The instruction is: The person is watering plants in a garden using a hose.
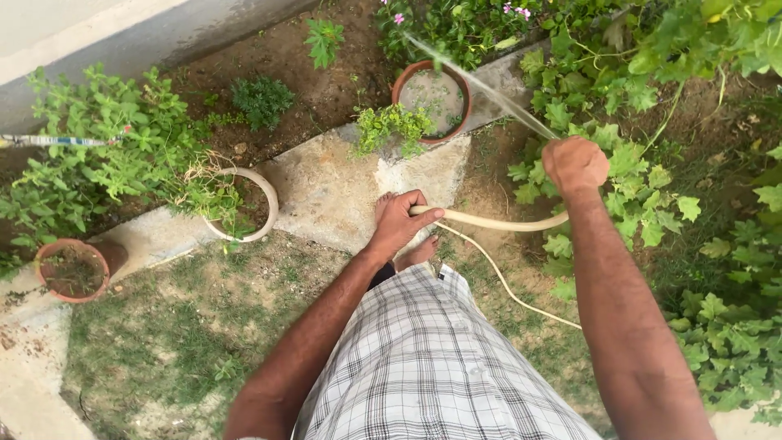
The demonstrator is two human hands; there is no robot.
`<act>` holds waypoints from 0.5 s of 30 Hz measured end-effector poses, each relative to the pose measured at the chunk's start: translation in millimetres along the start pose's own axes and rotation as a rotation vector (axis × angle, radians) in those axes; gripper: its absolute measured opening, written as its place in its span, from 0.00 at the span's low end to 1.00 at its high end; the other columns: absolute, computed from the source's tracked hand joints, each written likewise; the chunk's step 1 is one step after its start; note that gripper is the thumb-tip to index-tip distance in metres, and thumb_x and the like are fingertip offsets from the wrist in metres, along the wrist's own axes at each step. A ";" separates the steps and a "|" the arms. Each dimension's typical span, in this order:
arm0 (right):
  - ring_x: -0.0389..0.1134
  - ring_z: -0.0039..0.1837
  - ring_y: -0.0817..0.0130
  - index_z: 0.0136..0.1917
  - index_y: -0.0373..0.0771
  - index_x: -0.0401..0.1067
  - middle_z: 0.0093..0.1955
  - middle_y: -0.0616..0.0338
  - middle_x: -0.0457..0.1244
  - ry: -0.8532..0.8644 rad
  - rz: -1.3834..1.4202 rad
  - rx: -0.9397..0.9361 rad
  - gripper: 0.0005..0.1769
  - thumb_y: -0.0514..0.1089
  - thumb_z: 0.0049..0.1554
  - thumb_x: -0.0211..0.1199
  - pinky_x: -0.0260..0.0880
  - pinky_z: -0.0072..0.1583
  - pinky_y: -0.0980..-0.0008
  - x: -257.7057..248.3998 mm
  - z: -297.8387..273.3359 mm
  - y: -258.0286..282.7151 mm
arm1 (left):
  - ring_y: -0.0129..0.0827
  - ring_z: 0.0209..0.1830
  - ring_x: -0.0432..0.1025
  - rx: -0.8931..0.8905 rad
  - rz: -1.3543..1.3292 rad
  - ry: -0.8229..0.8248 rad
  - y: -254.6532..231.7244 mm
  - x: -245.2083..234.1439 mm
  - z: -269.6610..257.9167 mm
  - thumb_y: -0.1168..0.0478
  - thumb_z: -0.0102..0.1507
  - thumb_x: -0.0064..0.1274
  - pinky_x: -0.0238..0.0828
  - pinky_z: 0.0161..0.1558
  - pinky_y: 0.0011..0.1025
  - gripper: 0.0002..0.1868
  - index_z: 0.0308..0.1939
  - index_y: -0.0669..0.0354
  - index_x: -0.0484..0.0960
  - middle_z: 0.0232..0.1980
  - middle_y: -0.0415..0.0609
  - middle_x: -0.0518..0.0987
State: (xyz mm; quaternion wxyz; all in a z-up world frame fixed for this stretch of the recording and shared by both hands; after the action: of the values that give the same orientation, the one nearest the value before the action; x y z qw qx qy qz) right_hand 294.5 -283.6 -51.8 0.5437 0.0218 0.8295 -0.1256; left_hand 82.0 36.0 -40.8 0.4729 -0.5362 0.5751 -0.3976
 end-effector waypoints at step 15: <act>0.66 0.33 0.67 0.45 0.34 0.73 0.34 0.55 0.63 -0.055 -0.104 -0.062 0.32 0.61 0.70 0.42 0.71 0.33 0.63 -0.2 9.4 1.4 | 0.16 0.21 0.59 -0.132 0.039 -0.016 -6.8 -8.5 -2.3 0.47 0.59 0.67 0.57 0.24 0.24 0.21 0.25 0.55 0.76 0.20 0.33 0.71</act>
State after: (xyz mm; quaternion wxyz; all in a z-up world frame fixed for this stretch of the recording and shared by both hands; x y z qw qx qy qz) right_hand 303.2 -284.5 -55.5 0.5594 -0.0417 0.8178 -0.1285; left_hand 81.2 43.5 -32.7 0.4488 -0.5582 0.6065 -0.3451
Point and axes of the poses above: each hand's wrist, its own z-axis towards the middle knuckle, its own x-axis out of the palm, y = z × x, the point moved 7 cm from there along z, towards the middle knuckle
